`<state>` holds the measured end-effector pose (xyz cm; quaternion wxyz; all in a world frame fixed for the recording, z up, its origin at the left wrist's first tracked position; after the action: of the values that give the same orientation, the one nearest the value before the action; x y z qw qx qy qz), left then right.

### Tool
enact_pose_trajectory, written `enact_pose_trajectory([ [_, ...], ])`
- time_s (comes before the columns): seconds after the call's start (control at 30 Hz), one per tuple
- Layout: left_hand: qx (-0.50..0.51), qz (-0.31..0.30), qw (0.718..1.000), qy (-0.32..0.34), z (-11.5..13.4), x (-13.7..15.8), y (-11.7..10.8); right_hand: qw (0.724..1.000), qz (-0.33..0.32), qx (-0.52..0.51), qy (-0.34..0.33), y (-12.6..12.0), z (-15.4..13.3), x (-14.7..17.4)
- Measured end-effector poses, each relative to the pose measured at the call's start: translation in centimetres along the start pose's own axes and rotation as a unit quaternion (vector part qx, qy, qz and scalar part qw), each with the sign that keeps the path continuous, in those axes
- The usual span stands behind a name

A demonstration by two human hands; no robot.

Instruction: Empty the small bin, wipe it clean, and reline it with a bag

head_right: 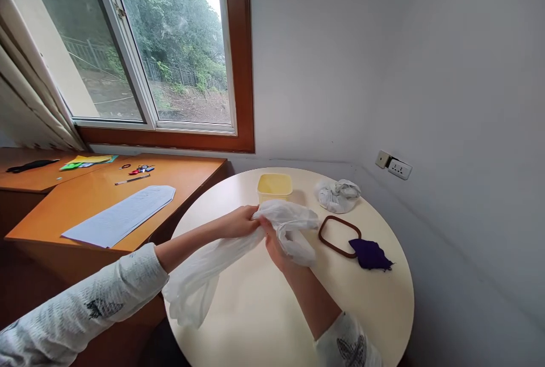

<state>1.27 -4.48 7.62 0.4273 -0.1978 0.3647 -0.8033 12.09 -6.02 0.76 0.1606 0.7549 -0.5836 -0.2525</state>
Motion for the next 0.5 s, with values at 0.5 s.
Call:
enact_pose_trajectory([
  [0.5, -0.156, 0.017, 0.987, -0.048, -2.3, 2.1, -2.4, 0.993, 0.108, -0.034, 0.019, -3.2, -5.8, 0.3],
])
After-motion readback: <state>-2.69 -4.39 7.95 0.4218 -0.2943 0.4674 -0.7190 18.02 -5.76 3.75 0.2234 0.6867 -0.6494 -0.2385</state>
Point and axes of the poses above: each hand's wrist, its own x-axis away from the middle knuckle, its own y-axis out of the palm, z = x × y, the point moved 3 cm from there along -x, towards the middle knuckle
